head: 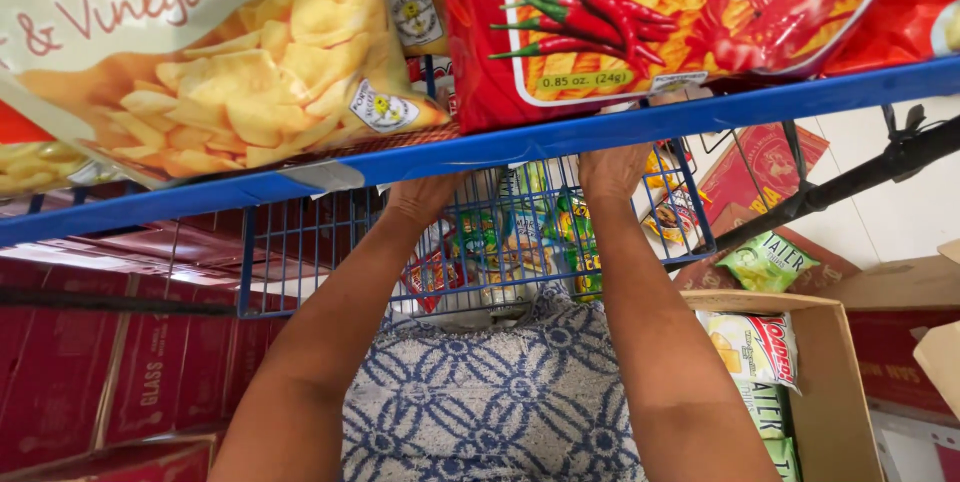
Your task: Stock snacks and chips onto metal shelving units in a storage area or grocery aisle.
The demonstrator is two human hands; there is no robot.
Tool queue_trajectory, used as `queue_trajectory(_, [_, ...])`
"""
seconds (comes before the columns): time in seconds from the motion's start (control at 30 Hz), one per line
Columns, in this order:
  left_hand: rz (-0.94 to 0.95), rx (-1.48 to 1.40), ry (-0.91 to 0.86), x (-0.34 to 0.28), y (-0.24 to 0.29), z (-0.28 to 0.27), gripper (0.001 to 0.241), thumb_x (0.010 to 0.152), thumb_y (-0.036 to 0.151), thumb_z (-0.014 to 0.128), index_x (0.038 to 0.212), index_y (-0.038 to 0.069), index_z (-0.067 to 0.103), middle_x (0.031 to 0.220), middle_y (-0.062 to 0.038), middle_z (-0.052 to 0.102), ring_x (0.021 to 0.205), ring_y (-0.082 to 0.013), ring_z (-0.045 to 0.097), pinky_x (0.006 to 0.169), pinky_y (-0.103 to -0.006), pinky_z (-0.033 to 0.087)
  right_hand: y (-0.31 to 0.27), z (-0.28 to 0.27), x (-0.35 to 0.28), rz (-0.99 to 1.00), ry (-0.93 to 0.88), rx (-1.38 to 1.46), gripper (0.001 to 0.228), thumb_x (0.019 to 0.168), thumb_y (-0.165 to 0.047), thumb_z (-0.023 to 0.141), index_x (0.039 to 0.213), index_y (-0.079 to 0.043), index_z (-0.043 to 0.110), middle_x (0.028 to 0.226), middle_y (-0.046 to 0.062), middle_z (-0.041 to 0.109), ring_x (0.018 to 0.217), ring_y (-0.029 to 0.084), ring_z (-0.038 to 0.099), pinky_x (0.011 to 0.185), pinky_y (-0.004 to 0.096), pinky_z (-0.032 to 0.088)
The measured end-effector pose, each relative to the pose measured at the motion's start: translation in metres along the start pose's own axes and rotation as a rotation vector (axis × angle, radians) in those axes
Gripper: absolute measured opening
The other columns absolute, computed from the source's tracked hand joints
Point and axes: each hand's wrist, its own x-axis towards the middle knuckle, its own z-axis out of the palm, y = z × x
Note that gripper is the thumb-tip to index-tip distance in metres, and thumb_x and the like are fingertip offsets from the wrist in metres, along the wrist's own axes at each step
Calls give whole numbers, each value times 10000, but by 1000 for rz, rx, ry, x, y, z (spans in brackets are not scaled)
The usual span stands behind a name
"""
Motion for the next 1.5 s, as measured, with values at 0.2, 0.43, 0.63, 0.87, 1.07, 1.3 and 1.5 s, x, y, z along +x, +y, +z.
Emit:
queue_trajectory(0.2, [-79, -82, 136, -6, -11, 37, 464, 912, 519, 571, 1223, 207, 713, 1294, -81, 697, 1184, -311, 644, 1001, -508, 483, -29, -25, -7, 38, 13, 120, 623, 868, -214, 679, 1377, 60, 449, 1185, 341, 587, 1135, 508, 523, 1004, 522, 399])
queue_trajectory(0.43, [-202, -347, -356, 20, 33, -43, 538, 1025, 637, 525, 1287, 189, 669, 1231, -104, 685, 1167, -334, 633, 1026, -518, 483, -5, -3, -1, -210, 2, -292, 338, 778, -209, 714, 1019, 21, 658, 1258, 306, 596, 1134, 473, 545, 988, 510, 400])
queue_trajectory(0.63, [-78, -222, 232, 47, 81, -55, 671, 932, 594, 498, 1238, 20, 660, 1140, -177, 705, 1081, -339, 656, 938, -501, 489, -27, -36, -4, -108, -182, -205, 228, 992, -220, 598, 1066, -37, 711, 1168, 237, 654, 1179, 441, 547, 1063, 538, 390])
queue_trajectory(0.87, [-24, -192, -143, 60, 77, 54, 335, 1029, 388, 555, 1270, 203, 695, 1146, -55, 736, 1075, -290, 682, 912, -497, 518, -32, -47, -1, -135, 80, -44, 470, 922, -252, 649, 1274, 44, 552, 1431, 397, 442, 1303, 516, 436, 1110, 525, 332])
queue_trajectory(1.07, [22, -171, 27, 70, 74, 16, 371, 936, 388, 590, 1256, 233, 699, 1150, -63, 740, 1070, -293, 684, 901, -482, 515, -30, -49, 0, -124, 75, 43, 464, 926, -204, 659, 1239, 126, 568, 1465, 426, 404, 1287, 566, 423, 1107, 529, 307])
queue_trajectory(1.3, [-138, -262, -20, 20, 48, -47, 538, 985, 516, 615, 1307, 84, 623, 1239, -157, 640, 1164, -362, 597, 995, -527, 458, -21, -30, -4, -310, -190, -418, 211, 882, -105, 616, 1026, -27, 750, 1155, 260, 683, 1201, 493, 535, 1140, 613, 293])
queue_trajectory(1.5, [-344, -145, -7, -28, -15, -45, 564, 904, 563, 616, 1240, 112, 641, 1251, -139, 659, 1174, -349, 588, 966, -534, 419, -23, -1, -23, -227, 132, -132, 382, 1017, -200, 568, 1258, 92, 614, 1362, 397, 498, 1246, 586, 429, 1134, 571, 282])
